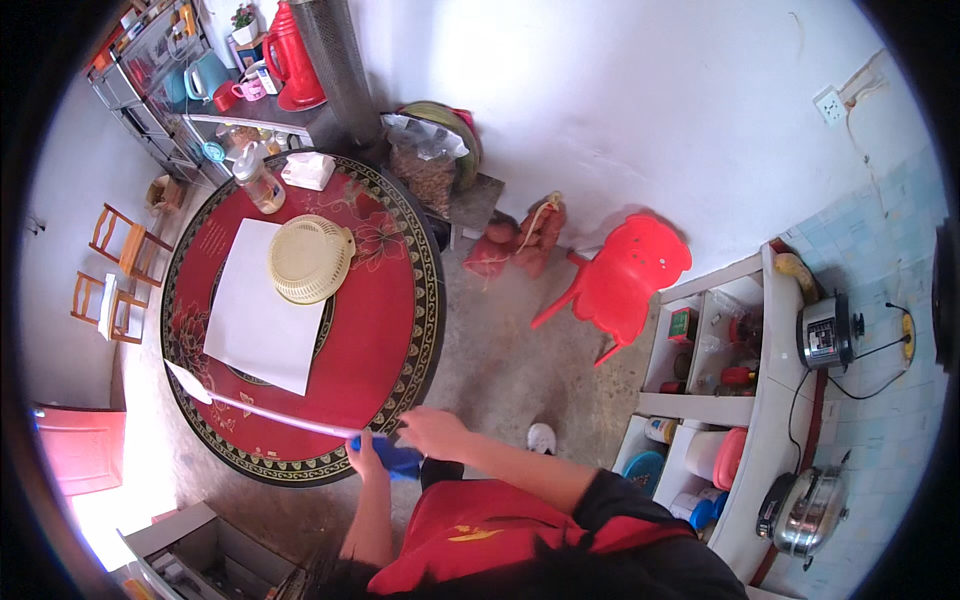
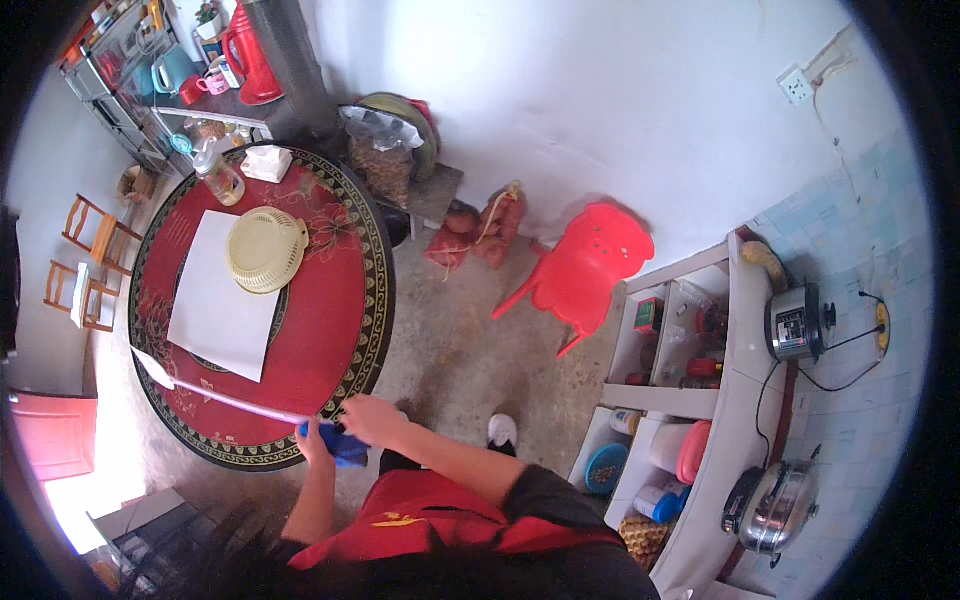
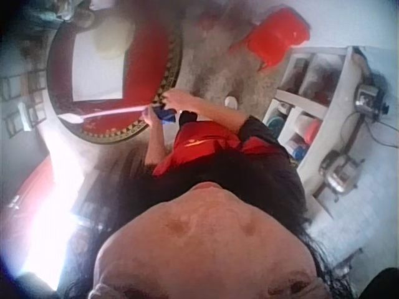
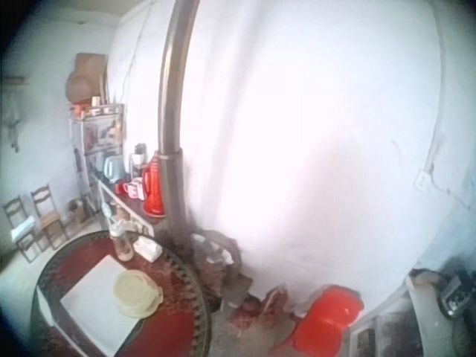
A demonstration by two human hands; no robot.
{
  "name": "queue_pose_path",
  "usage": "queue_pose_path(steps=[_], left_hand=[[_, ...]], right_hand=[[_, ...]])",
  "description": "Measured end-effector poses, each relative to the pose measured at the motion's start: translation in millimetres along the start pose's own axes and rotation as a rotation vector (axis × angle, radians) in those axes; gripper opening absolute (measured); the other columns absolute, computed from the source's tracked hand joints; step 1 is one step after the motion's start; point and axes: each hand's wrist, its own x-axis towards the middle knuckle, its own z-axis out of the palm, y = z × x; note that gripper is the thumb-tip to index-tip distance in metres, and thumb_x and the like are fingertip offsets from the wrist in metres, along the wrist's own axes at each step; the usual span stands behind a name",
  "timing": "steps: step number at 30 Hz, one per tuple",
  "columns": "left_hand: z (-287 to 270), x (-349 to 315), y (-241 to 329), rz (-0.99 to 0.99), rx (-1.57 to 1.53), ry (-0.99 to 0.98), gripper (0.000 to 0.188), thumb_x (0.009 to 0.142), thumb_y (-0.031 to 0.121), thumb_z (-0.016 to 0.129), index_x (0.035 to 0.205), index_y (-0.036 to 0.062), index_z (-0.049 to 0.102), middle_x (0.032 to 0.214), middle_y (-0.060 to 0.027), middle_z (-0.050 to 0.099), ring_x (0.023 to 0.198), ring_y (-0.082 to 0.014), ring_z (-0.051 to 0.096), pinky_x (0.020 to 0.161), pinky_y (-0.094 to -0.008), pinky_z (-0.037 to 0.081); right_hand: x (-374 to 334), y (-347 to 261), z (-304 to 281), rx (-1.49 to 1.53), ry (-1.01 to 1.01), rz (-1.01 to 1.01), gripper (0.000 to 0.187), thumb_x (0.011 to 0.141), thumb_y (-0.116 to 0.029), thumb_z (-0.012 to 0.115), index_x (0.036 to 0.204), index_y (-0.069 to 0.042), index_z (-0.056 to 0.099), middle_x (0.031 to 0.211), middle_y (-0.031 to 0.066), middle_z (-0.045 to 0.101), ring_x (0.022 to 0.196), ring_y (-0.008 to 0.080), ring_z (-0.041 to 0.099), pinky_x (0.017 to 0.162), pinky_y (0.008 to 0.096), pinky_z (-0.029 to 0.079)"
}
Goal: The person retrieves eggs from a plastic bag and places them into a steamer pot. They then wipe the kitchen counter with a blue cloth, moving a cutting board and a bowl of vegetables to clean underneath. Finally, they pick up a pink fly swatter and place it on a nearby table.
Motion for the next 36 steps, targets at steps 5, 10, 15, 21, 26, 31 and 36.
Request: queue_pose_path(steps=[5,10,15,21,26,31,36], left_hand=[[7,-122,-23,0.125,-0.226,-0.150,0.047,0.078,0.009,0.066,0.119,0.0055,0.045,0.103,-0.0067,0.056,0.086,-0.0166,0.057,0.074,-0.0305,0.049],[58,-211,-90,0.338,-0.195,-0.109,0.037,0.077,0.018,0.066,0.107,-0.0013,0.054,0.098,-0.0060,0.059,0.087,-0.0131,0.055,0.075,-0.0283,0.045],[168,-334,-103,0.360,0.010,-0.186,0.034,0.078,0.011,0.064,0.108,0.0001,0.054,0.097,-0.0067,0.060,0.086,-0.0156,0.057,0.076,-0.0305,0.046],[256,-457,-114,0.263,0.452,-0.365,0.028,0.074,0.016,0.071,0.097,0.0011,0.061,0.088,-0.0084,0.065,0.084,-0.0143,0.059,0.076,-0.0303,0.047],[275,-486,-125,0.278,0.521,-0.288,0.018,0.076,0.017,0.069,0.085,0.0041,0.059,0.077,-0.0064,0.061,0.073,-0.0132,0.057,0.071,-0.0288,0.046],[270,-504,-129,0.310,0.574,-0.170,0.017,0.077,0.017,0.068,0.083,0.0042,0.059,0.077,-0.0064,0.061,0.073,-0.0149,0.056,0.072,-0.0287,0.045],[269,-482,-140,0.222,0.390,-0.035,0.015,0.078,0.016,0.067,0.082,0.0034,0.059,0.076,-0.0038,0.060,0.073,-0.0126,0.055,0.071,-0.0282,0.045]], right_hand=[[11,-25,15,0.023,-0.361,-0.102,0.035,0.083,-0.034,0.055,0.089,0.001,0.055,0.090,0.0202,0.061,0.079,0.0365,0.062,0.069,0.0465,0.048],[-53,20,5,-0.036,-0.318,-0.354,0.022,0.084,-0.020,0.054,0.088,0.001,0.052,0.086,0.0183,0.061,0.078,0.0369,0.061,0.068,0.0450,0.048],[-138,99,-97,0.021,-0.423,-0.397,0.017,0.086,-0.018,0.044,0.084,-0.002,0.049,0.074,0.0157,0.057,0.073,0.0353,0.060,0.063,0.0466,0.046],[-222,193,-220,-0.289,-0.516,-0.590,0.017,0.088,-0.020,0.042,0.092,-0.005,0.048,0.083,0.0150,0.058,0.070,0.0338,0.061,0.059,0.0458,0.047],[-200,302,-378,-0.466,-0.442,-0.315,0.021,0.087,-0.022,0.044,0.093,-0.010,0.060,0.080,0.0135,0.061,0.077,0.0281,0.063,0.064,0.0445,0.049],[-208,407,-588,-0.818,0.391,0.256,0.023,0.088,-0.018,0.043,0.083,-0.002,0.059,0.072,0.0183,0.060,0.070,0.0323,0.063,0.059,0.0434,0.051],[-304,388,-472,-0.767,0.027,-0.129,0.014,0.086,-0.016,0.043,0.087,-0.005,0.051,0.069,0.0147,0.059,0.062,0.0335,0.062,0.053,0.0461,0.050]])
